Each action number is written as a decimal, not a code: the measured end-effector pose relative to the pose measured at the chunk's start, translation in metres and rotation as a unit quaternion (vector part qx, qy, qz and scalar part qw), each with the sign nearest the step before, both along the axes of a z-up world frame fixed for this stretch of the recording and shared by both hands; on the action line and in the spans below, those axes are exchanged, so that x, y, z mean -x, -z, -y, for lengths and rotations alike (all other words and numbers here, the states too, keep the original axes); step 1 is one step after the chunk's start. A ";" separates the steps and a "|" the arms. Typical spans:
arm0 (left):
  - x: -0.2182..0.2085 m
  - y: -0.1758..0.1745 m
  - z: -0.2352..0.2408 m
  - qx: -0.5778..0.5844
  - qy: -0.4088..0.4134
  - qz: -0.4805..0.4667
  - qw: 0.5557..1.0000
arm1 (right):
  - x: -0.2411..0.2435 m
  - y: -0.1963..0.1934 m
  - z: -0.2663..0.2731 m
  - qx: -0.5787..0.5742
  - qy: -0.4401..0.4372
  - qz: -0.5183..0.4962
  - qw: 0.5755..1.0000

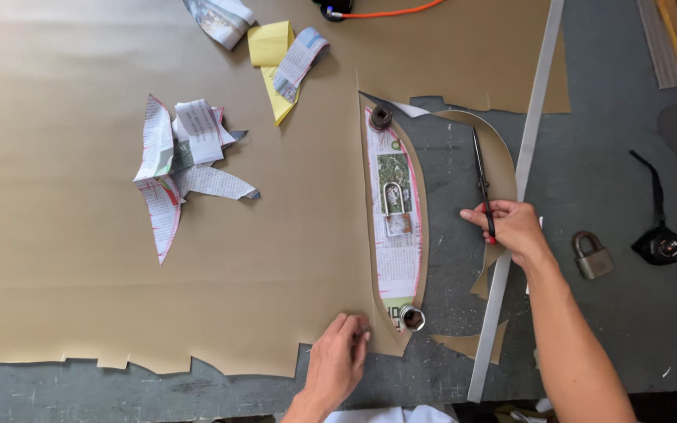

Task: The person uses a metal ruler and pencil to mark a straight line on a large sheet of cardboard. They then use scissors to cut along the marked line, following a curved paper template placed on the cardboard. The person secures the template with a padlock and a jar, then cuts the cardboard to match the template's shape.

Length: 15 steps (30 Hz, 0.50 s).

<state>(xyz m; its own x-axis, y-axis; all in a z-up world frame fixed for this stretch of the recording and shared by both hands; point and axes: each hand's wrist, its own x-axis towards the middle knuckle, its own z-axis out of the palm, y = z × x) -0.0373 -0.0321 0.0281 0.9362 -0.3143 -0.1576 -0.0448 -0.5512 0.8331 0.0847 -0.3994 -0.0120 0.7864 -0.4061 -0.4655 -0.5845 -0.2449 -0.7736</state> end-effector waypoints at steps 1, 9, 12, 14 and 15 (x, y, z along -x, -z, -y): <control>0.000 -0.004 0.005 0.012 -0.016 0.008 1.000 | -0.004 -0.003 0.005 0.010 0.008 -0.007 1.000; 0.000 -0.008 0.046 0.052 0.043 0.087 0.994 | -0.004 -0.034 0.015 0.370 -0.098 -0.121 0.916; -0.001 -0.003 0.056 0.028 0.065 0.098 0.993 | 0.005 -0.037 0.004 0.413 -0.100 -0.110 0.899; 0.003 0.000 0.059 0.017 0.061 0.134 0.989 | 0.011 -0.038 -0.006 0.411 -0.103 -0.088 0.902; 0.006 0.002 0.060 0.013 0.049 0.136 0.989 | 0.015 -0.038 -0.011 0.408 -0.105 -0.079 0.903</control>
